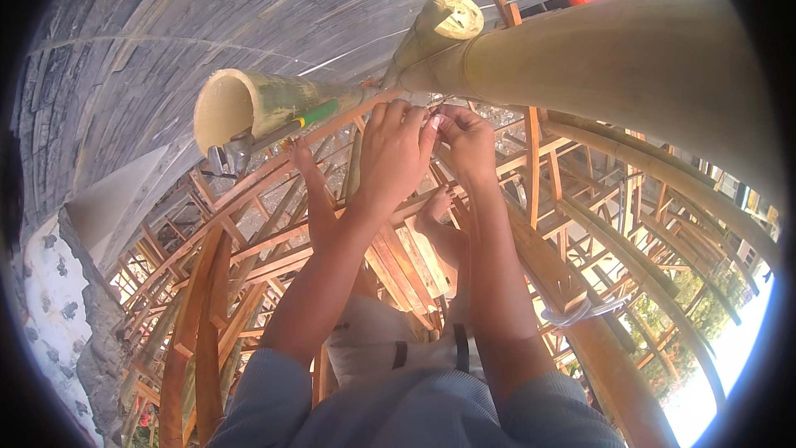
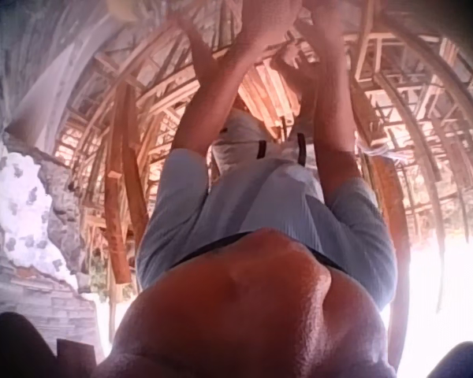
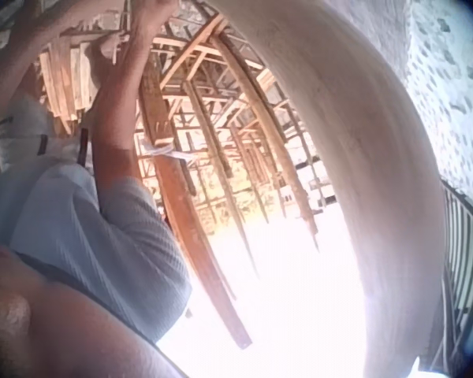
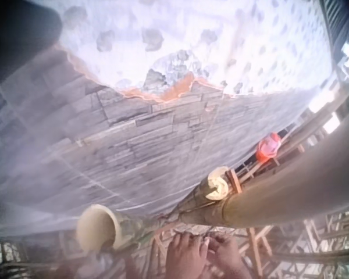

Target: The person secures bamboo poles to a wooden scaffolding structure using wire and pliers. They wrap wire around the joints, twist it tight, and cut the excess wire with pliers.

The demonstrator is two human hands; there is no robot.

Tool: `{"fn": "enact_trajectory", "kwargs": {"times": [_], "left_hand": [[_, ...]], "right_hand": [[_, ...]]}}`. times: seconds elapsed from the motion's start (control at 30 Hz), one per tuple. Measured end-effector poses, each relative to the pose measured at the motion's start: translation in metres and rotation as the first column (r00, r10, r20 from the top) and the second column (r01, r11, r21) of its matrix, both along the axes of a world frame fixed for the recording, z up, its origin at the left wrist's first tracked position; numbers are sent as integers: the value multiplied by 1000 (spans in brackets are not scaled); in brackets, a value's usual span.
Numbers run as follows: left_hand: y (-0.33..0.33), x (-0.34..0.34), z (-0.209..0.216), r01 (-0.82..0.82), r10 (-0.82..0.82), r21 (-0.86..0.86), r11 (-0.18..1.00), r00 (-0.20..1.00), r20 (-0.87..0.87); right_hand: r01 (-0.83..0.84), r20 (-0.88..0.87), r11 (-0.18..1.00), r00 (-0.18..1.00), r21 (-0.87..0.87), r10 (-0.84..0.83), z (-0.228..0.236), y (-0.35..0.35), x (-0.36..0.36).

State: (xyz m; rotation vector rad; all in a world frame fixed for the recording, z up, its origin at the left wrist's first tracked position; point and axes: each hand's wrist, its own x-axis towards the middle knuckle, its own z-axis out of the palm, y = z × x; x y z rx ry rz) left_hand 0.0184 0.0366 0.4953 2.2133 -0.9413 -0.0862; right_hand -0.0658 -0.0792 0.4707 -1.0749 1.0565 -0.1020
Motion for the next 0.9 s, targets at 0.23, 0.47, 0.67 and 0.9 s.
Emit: {"fn": "enact_trajectory", "kwargs": {"times": [0.23, 0.47, 0.67, 0.9], "left_hand": [[-9, -9, -58, -54, -21, -39, 998, 293, -956], [-20, -33, -37, -106, 159, 121, 987, 565, -810], [-20, -44, -27, 1, 116, 202, 979, 818, -564], [-7, -26, -22, 122, 46, 226, 966, 783, -620]], "right_hand": [[-302, -67, 817, 948, -491, 310, -26, -25, -3], [-72, -1, 896, 997, -437, 80, -31, 4, -7], [74, -180, 941, 974, -330, -140, 3, 25, 16], [256, -1, 966, 967, -18, -256, -10, 20, 13]]}}
